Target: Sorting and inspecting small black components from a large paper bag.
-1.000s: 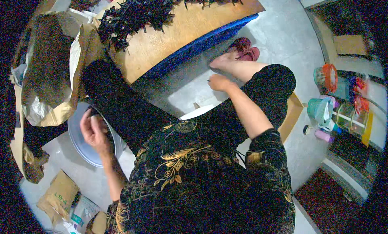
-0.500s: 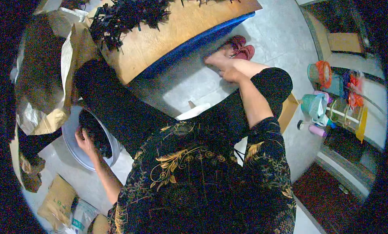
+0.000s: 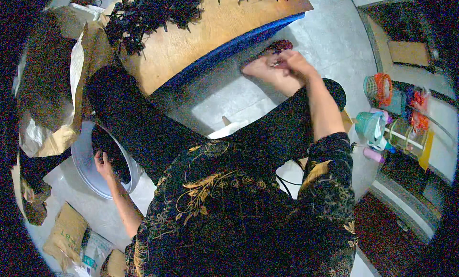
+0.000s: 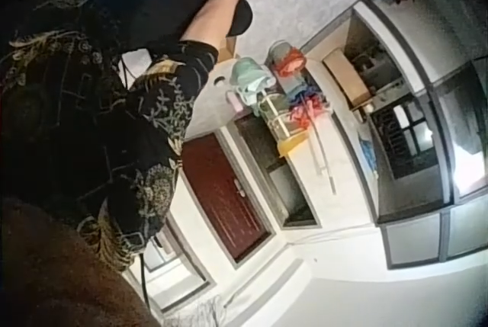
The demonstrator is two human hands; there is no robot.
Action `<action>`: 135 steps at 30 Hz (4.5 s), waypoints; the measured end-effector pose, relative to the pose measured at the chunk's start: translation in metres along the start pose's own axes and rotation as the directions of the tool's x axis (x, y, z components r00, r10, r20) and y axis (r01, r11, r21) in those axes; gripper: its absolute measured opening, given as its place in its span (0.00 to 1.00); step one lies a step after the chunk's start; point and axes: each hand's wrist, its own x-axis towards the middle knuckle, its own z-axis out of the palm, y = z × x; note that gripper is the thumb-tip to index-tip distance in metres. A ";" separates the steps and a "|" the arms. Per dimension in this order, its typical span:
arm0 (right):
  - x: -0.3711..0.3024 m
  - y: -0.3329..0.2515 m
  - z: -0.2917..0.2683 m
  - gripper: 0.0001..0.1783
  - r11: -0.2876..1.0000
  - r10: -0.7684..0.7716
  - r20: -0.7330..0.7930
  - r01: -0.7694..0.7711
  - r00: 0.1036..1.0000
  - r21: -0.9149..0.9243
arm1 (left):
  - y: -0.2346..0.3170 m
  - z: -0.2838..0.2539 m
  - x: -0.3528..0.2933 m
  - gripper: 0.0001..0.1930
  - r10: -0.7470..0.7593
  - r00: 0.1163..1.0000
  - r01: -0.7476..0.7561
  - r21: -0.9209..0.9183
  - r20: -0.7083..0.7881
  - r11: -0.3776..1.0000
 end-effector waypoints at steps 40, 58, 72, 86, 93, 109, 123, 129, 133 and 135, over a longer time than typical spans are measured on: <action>0.030 -0.214 0.082 0.11 0.768 -0.492 0.161 0.339 0.856 0.543 | 0.317 0.301 0.003 0.15 0.791 0.437 -0.897 0.151 0.429 0.415; 0.021 -0.231 0.134 0.12 0.584 -0.700 0.055 0.527 0.712 0.618 | 0.314 0.260 -0.015 0.14 0.220 0.799 0.024 -0.394 0.560 0.919; -0.023 -0.215 0.155 0.10 0.659 -0.631 0.189 0.391 0.753 0.642 | 0.256 0.226 -0.058 0.20 0.496 0.589 -0.288 -0.408 0.638 0.866; -0.059 -0.179 0.161 0.13 0.778 -0.556 0.309 0.351 0.772 0.521 | 0.250 0.204 -0.076 0.18 0.278 0.589 0.205 -0.473 0.759 0.857; -0.047 -0.171 0.177 0.15 0.813 -0.570 0.368 0.438 0.735 0.384 | 0.235 0.205 -0.065 0.17 0.299 0.556 0.101 -0.419 0.776 0.902; -0.034 -0.180 0.186 0.12 0.831 -0.554 0.262 0.502 0.790 0.240 | 0.229 0.224 -0.058 0.15 0.219 0.615 -0.013 -0.269 0.758 0.963; -0.036 -0.179 0.185 0.14 0.778 -0.467 0.276 0.242 0.840 0.580 | 0.237 0.205 -0.044 0.11 0.249 0.587 0.635 -0.629 0.771 0.449; -0.042 -0.177 0.179 0.11 0.648 -0.597 0.233 0.290 0.768 0.704 | 0.238 0.197 -0.056 0.18 0.158 0.551 0.696 -0.556 0.819 0.454; -0.050 -0.178 0.171 0.12 0.655 -0.573 0.306 0.201 0.760 0.728 | 0.241 0.191 -0.066 0.20 0.183 0.453 0.694 -0.474 0.872 0.542; -0.050 -0.177 0.167 0.13 0.654 -0.552 0.345 0.137 0.759 0.744 | 0.247 0.189 -0.072 0.20 0.176 0.450 0.707 -0.470 0.876 0.528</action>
